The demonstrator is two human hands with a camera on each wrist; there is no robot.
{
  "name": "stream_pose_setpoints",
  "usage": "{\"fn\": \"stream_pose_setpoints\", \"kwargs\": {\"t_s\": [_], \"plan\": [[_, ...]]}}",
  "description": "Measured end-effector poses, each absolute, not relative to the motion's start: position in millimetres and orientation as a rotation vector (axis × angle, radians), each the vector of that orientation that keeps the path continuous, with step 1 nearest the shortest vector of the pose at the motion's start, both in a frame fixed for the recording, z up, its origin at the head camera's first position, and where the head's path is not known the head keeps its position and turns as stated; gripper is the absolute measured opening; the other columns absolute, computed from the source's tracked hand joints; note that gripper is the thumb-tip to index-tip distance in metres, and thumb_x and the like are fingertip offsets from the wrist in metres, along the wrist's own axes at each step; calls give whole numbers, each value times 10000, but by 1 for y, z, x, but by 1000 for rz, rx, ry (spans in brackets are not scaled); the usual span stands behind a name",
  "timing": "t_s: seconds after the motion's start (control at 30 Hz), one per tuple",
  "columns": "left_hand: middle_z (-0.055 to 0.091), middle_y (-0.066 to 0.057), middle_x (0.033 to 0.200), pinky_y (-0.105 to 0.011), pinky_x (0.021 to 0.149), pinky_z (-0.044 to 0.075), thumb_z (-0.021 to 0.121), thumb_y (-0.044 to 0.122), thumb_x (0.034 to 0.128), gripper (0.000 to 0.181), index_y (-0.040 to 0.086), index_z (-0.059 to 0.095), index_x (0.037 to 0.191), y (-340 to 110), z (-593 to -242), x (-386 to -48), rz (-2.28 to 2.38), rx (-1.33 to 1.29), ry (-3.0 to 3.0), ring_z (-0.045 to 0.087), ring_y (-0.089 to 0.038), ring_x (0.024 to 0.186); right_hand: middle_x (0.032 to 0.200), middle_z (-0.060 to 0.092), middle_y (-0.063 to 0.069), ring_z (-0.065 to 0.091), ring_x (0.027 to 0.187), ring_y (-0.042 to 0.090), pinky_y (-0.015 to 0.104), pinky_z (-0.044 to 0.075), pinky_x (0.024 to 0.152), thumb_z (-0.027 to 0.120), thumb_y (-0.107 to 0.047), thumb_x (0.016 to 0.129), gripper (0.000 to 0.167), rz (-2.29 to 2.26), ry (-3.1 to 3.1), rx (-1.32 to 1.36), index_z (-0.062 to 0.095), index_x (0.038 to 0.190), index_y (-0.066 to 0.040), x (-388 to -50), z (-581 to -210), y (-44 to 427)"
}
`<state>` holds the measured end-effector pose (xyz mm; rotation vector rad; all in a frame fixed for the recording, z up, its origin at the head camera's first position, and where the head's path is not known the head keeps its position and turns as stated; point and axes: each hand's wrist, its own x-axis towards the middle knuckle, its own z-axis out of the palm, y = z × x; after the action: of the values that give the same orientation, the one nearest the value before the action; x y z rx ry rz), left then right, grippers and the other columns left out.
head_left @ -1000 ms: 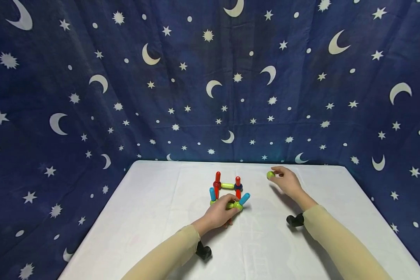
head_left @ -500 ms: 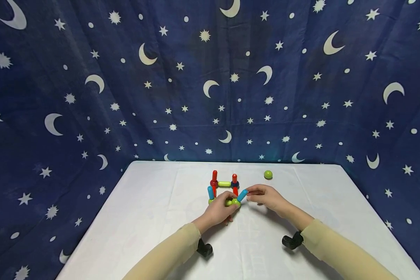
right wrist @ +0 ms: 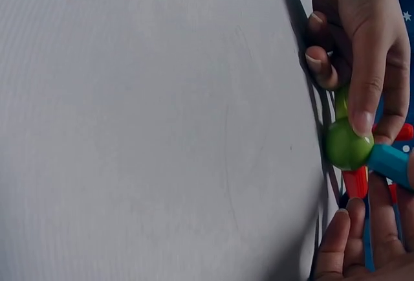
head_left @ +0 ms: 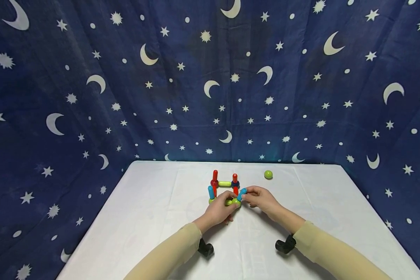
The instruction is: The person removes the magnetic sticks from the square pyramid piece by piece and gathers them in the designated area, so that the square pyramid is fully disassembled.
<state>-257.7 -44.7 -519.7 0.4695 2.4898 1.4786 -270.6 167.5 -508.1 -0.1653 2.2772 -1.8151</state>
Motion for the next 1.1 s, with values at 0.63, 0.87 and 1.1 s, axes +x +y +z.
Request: {"fn": "stream_pose_setpoints", "kwargs": {"t_s": [0.63,0.87,1.1], "plan": [[622,33,966,-326,453,539,694,239,1003,251,168,581,1217,-44,-522,-259,1473,484,2476,630,-157,500,1136,700,39,615,1098,246,371,488,930,716,-282,980,288,-1846,2255,-57,696,1149,-50,-269,-515,161],[612,19,936,-325,456,541,693,238,1004,239,169,581,1202,-45,-521,-259,1470,478,2465,629,-160,504,1168,684,66,594,1147,267,434,460,993,678,-293,1008,334,-1830,2255,-116,671,1181,-7,-268,-516,164],[610,27,965,-319,464,540,698,241,1000,248,174,583,1210,-45,-520,-258,1462,473,2465,627,-166,510,1143,687,69,603,1140,274,475,466,1003,660,-277,1020,351,-1834,2262,-131,654,1214,16,-268,-517,165]]}}
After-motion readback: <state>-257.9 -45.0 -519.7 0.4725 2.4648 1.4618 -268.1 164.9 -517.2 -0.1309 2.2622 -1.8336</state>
